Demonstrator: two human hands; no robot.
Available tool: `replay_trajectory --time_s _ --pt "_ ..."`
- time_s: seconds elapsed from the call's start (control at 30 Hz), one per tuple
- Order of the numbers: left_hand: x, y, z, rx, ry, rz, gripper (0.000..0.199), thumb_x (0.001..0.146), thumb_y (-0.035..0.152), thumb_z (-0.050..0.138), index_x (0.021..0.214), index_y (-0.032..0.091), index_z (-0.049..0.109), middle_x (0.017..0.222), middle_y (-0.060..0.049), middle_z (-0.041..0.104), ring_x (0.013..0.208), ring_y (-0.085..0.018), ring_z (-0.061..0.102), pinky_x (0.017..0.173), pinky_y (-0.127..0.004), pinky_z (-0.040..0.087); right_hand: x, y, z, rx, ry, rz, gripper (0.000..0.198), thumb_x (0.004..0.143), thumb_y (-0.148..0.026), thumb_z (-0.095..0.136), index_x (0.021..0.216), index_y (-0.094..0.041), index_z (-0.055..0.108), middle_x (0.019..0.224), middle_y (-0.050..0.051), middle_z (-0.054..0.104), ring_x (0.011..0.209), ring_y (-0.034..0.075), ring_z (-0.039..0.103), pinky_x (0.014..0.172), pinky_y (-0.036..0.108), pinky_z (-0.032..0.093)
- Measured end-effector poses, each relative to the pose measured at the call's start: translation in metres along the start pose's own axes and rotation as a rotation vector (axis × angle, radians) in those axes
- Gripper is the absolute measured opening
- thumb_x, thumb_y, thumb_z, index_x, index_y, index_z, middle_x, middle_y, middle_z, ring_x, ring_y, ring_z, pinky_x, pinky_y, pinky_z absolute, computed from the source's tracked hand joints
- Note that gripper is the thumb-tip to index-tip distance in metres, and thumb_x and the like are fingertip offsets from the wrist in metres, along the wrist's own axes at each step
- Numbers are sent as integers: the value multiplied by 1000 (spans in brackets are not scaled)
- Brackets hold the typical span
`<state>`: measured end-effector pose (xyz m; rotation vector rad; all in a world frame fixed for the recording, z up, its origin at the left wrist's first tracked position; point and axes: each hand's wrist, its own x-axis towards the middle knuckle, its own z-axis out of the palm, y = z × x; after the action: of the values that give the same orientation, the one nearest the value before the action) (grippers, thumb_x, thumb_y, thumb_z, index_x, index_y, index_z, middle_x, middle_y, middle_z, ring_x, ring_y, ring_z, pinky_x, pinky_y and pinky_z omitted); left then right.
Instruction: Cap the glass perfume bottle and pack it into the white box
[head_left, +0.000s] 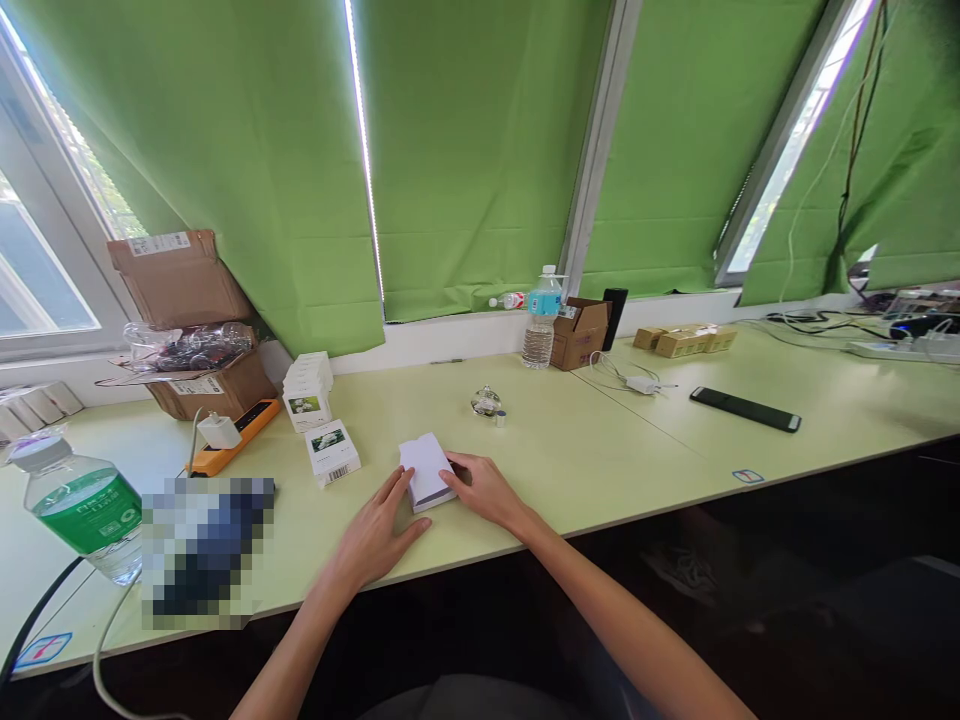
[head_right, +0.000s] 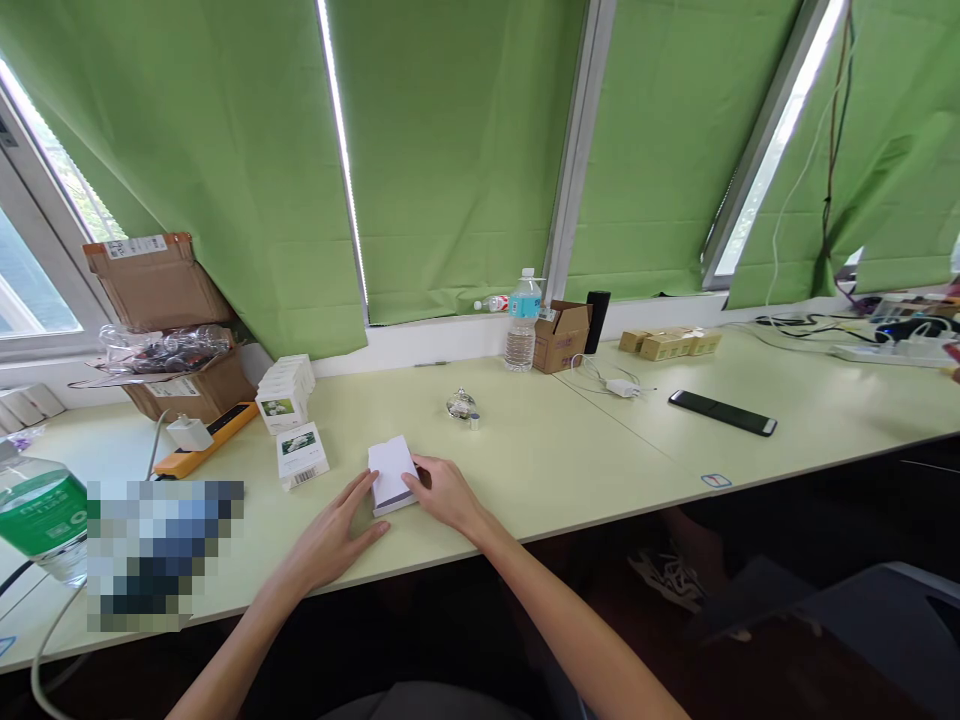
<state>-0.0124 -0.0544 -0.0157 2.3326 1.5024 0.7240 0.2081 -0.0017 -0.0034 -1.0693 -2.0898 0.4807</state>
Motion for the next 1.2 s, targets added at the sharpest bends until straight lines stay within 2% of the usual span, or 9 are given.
replay_trajectory --time_s 0.27,0.4,0.63,0.8,1.0,1.13,1.2 --pt "2 -6 4 -12 48 -12 52 93 47 42 141 29 34 151 -5 35 135 -24 39 108 -39 37 -1 3 2 -17 -24 -39 34 92 -34 48 117 -20 66 116 8 68 102 26 65 90 37 49" --pt "4 -9 5 13 60 0 52 93 47 42 140 28 37 147 -5 41 134 -24 40 108 -40 36 -1 4 3 -56 -20 -3 36 88 -33 54 119 -19 65 121 8 65 108 27 62 95 38 47" --pt "5 -11 7 40 82 -20 58 90 53 44 141 25 36 141 -9 48 133 -28 40 106 -44 37 -1 7 4 -12 -23 34 44 85 -32 57 127 -17 59 122 9 65 110 26 62 99 38 44" --pt "4 -10 4 -30 85 -54 58 90 53 46 141 26 36 139 -8 50 130 -29 44 104 -45 39 -1 8 6 104 -1 28 47 83 -32 61 128 -19 57 118 9 66 100 24 64 92 39 50" --pt "5 -9 1 -198 141 -22 56 91 44 49 142 28 31 140 -9 49 124 -24 52 101 -40 42 -1 8 7 315 -16 11 65 79 -24 65 139 -26 40 128 8 57 93 19 65 84 37 55" --pt "7 -11 2 -277 176 -61 59 89 39 52 142 28 28 132 -10 55 113 -23 59 98 -40 45 -1 7 8 355 -34 27 81 76 -19 67 145 -29 27 132 10 51 92 18 64 83 38 55" --pt "8 -13 2 -321 188 -81 64 87 37 55 144 27 25 134 -11 54 109 -23 62 97 -41 46 -2 7 8 355 -45 24 86 75 -17 67 147 -31 22 134 11 49 91 17 63 83 38 55"
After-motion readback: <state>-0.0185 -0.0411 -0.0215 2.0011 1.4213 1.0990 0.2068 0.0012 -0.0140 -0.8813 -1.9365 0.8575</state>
